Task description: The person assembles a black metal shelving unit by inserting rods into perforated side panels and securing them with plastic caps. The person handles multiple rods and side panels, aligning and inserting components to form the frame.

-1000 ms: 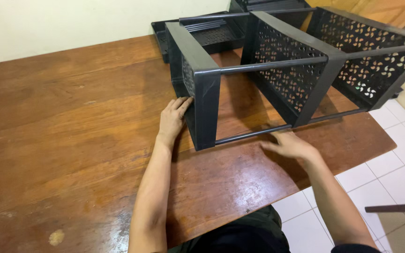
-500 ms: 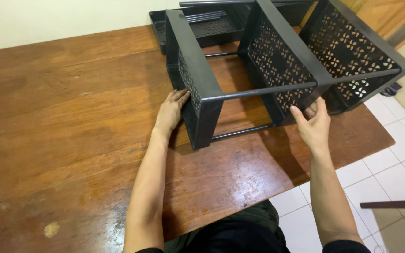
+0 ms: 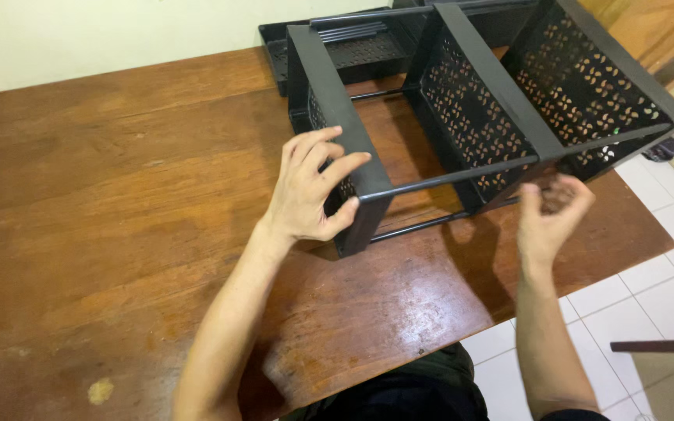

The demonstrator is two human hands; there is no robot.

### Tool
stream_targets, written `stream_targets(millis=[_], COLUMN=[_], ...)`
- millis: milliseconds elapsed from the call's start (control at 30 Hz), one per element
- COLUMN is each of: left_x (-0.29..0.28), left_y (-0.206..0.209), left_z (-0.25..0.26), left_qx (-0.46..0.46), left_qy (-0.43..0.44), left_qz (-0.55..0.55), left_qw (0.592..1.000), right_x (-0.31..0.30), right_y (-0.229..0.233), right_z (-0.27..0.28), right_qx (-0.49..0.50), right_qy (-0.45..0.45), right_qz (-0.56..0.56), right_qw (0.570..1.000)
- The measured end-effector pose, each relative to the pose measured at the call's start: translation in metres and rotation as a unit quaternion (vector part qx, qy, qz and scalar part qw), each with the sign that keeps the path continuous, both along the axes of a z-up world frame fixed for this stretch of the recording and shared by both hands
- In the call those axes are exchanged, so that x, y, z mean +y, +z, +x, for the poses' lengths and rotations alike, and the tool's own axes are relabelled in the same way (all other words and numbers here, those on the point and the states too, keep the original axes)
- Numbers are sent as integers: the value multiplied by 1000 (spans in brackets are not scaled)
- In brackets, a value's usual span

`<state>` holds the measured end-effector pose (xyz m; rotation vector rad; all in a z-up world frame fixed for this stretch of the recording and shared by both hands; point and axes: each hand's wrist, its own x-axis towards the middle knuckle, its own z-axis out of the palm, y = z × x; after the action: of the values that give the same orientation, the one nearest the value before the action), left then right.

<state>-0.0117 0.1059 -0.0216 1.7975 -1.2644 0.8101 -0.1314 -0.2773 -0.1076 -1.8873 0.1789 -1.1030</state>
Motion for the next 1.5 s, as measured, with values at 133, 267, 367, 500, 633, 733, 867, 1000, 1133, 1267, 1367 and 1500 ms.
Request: stream_targets(millis=[133, 267, 367, 500, 633, 733, 867, 1000, 1133, 1267, 1367, 1500], left_x=[-16, -55, -80, -94, -96, -97, -98, -101, -102, -100, -95, -86], left_y=[29, 24, 17, 13, 13, 11, 9, 11, 11, 15, 24, 35], left_z=[-8, -25, -29, -28, -29, -29, -30, -30, -32, -28, -20, -6], left_qx=[14, 26, -17, -30, -45, -42, -32, -41, -42, -31, -26, 2], left_qy=[-88, -37, 19, 24, 16, 17, 10, 8, 17, -4, -52, -127], left_qz=[83, 135, 163, 180, 175, 165, 162, 162, 159, 163, 173, 206], left_qw=[993, 990, 986, 983, 983, 985, 986, 986, 986, 986, 983, 970], right_x=[51, 88, 96, 95, 96, 86, 79, 80, 70, 69, 72, 70], right_y=[29, 64, 72, 58, 39, 36, 35, 32, 33, 58, 104, 157], right_z=[1, 21, 35, 61, 78, 74, 68, 76, 58, 20, -8, 21], right_qx=[-44, -37, -134, -172, -294, -244, -198, -267, -112, 213, 105, 92], right_qy=[167, 208, 371, 536, 651, 568, 522, 642, 510, 392, 122, 257], right_qz=[438, 712, 757, 663, 593, 629, 660, 588, 643, 367, -296, -521], right_qw=[882, 670, 520, 494, 372, 472, 503, 413, 560, 816, 941, 809])
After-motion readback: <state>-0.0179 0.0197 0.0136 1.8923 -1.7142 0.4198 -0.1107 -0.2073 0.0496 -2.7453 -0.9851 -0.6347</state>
